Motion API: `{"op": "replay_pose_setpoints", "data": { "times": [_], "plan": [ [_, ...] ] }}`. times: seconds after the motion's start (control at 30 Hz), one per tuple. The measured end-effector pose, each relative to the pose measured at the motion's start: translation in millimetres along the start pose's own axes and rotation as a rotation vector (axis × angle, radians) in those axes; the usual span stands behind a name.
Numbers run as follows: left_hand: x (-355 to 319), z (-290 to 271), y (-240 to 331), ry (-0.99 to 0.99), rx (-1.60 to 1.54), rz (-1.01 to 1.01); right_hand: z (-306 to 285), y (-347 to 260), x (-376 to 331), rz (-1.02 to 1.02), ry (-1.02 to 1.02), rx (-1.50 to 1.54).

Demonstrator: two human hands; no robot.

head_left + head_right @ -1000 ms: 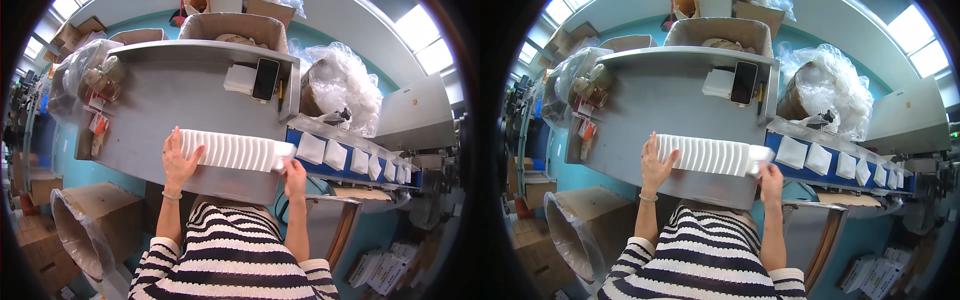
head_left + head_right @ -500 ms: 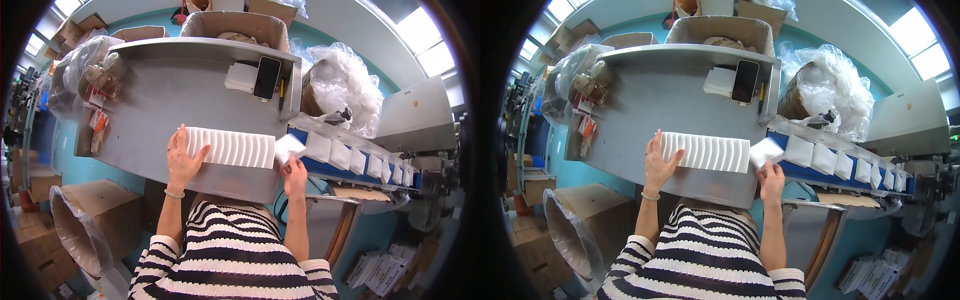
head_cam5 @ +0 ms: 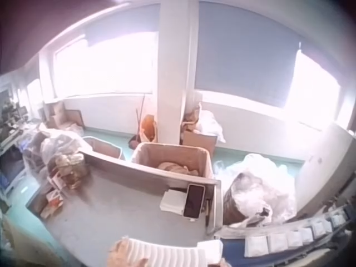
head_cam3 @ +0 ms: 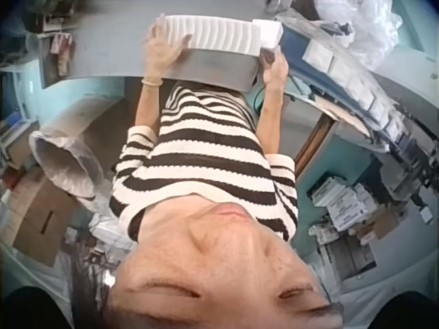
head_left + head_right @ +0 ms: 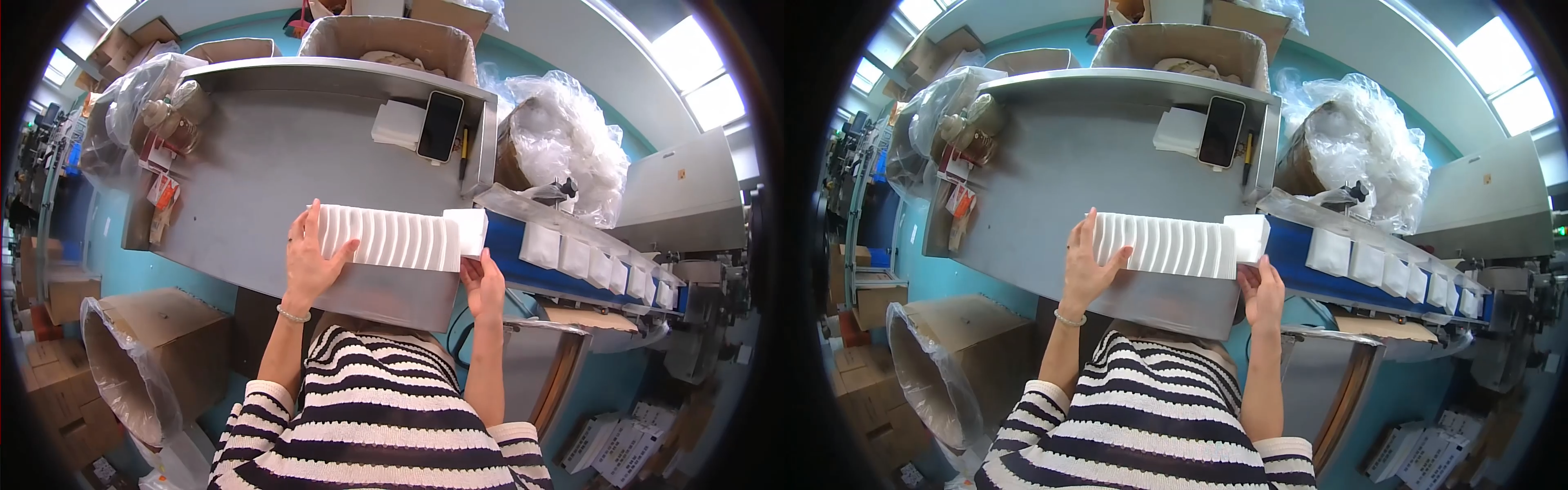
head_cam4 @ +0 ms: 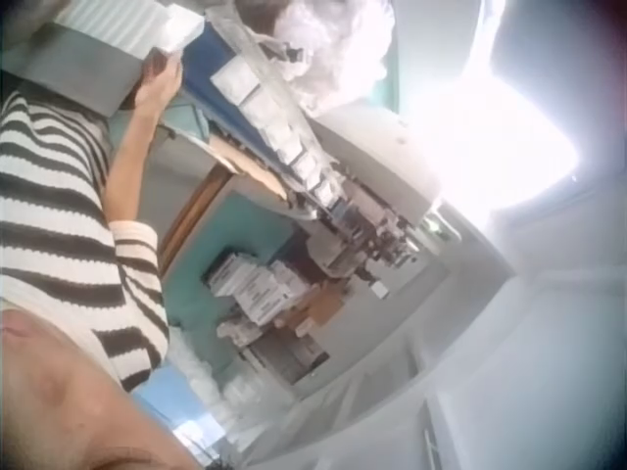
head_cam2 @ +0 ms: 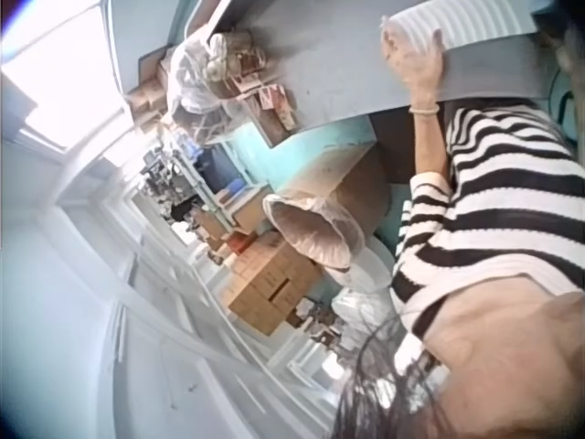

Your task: Placing individual paper filters onto a conveyor belt for processing.

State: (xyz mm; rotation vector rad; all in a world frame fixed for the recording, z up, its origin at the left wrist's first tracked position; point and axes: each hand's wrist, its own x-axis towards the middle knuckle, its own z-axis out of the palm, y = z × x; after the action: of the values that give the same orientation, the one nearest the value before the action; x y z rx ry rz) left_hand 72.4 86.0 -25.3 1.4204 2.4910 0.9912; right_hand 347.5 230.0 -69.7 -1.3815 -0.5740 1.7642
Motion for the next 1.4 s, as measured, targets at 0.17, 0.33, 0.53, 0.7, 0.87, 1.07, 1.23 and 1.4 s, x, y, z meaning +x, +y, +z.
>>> {"op": "replay_pose_setpoints", "data": {
  "times": [0.17,0.33,0.53,0.7,0.87,1.07,1.23,1.4],
  "plan": [
    [0.2,1.2,0.8,-0.007,0.006,0.011,24.2,-23.4,0.6,0.027,-0.097,-0.463],
    [0.3,-0.3,1.9,-0.014,0.022,-0.003,34.4,-30.2,2.6,-0.107,-0.191,-0.714],
    [0.0,3.8,0.4,-0.001,-0.008,0.018,3.6,-9.8,-4.1,0.094,-0.024,-0.153],
    [1.7,3.7,6.8,-0.035,-0.050,0.021,12.3,-3.7,-13.2,0.100,-0.140,-0.162],
    [-0.6,5.9,10.9,-0.046,0.020,-0.048,22.4,3.4,-19.4,-0.111,-0.217,-0.454],
    [-0.3,7.1,17.9,-0.082,-0.113,-0.002,3.2,-7.1,-7.8,-0.007,-0.004,-0.071],
    [-1.1,9.4,21.8,-0.086,-0.073,-0.007,39.6,-0.7,-27.7,-0.195,-0.266,-0.623],
    [-1.0,13.6,19.2,-0.076,-0.086,-0.016,8.7,-14.6,-22.9,0.202,-0.262,-0.273]
  ]
}}
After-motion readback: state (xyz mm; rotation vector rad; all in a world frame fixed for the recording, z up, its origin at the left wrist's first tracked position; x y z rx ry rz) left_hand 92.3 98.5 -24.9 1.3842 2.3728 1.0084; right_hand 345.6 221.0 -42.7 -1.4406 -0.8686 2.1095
